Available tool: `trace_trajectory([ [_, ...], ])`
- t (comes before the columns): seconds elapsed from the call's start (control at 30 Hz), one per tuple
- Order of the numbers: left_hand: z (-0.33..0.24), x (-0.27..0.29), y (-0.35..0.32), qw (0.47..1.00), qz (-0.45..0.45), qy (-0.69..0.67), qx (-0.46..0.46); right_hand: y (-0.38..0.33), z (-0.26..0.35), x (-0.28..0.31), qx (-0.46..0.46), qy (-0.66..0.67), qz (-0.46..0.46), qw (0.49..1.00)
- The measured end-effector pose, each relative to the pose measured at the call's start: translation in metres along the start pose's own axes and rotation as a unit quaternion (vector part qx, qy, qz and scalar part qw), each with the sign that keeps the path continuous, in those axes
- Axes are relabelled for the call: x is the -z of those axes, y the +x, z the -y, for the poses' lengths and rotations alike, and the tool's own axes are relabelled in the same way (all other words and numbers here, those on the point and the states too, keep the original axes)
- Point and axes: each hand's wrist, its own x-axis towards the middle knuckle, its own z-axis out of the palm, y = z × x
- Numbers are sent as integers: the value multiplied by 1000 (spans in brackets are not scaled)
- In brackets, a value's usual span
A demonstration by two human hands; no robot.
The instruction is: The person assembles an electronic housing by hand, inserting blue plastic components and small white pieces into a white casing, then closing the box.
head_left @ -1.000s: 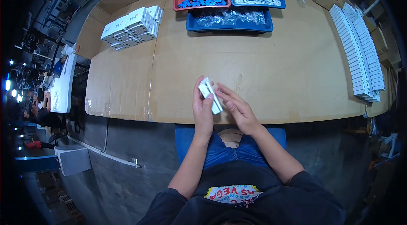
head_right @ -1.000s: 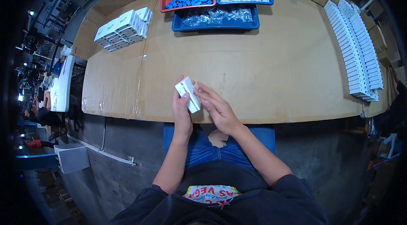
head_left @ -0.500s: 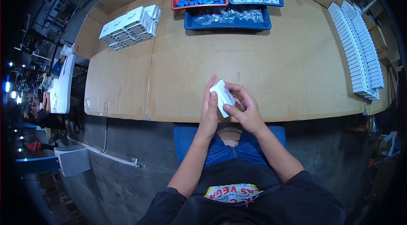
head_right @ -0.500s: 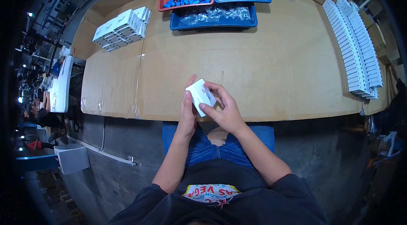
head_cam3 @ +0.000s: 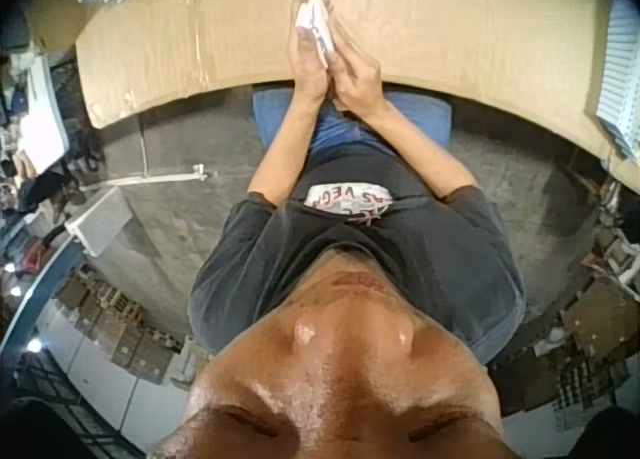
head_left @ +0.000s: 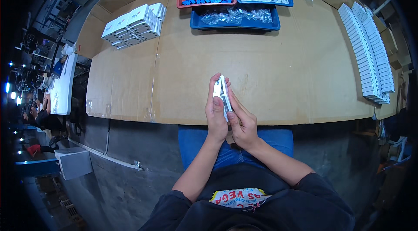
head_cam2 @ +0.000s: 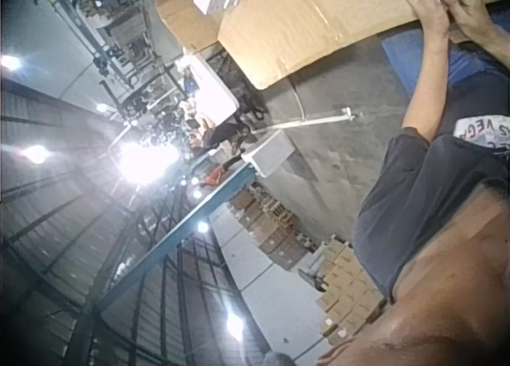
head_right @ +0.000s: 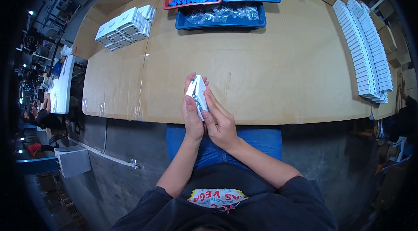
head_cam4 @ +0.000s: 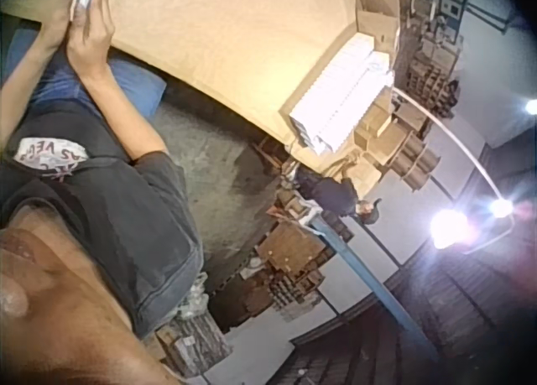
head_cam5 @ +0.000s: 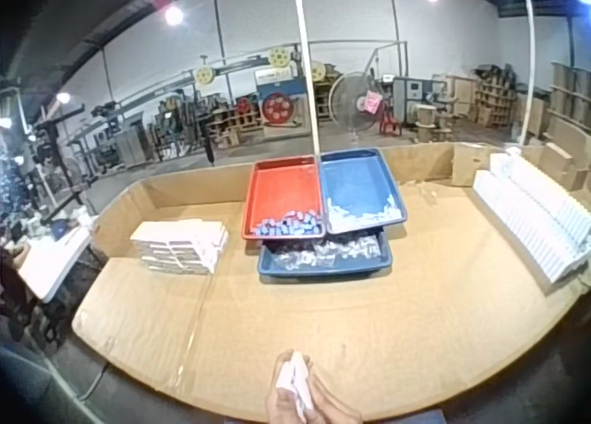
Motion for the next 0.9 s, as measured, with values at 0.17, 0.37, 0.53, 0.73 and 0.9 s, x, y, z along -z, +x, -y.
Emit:
trace_trajectory([
  [0.17, 4, 4, -1, 1000, -6, 2, -13, -1, 4, -6, -36, 53, 5, 998],
  [0.37, -8, 8, 1, 996, -10, 59, -59, 7, -1, -10, -148, 299, -52, 941],
  [0.53, -7, 6, -7, 992, 50, 81, -83, 3, -36, 12, -333, 556, 23, 761],
  [0.73, -13, -5, -9, 988, 106, 59, -93, 8, -23, 18, -344, 616, 21, 709],
  [0.9, -6, -3, -8, 985, 100, 105, -90, 7, -39, 21, -361, 535, -24, 764],
])
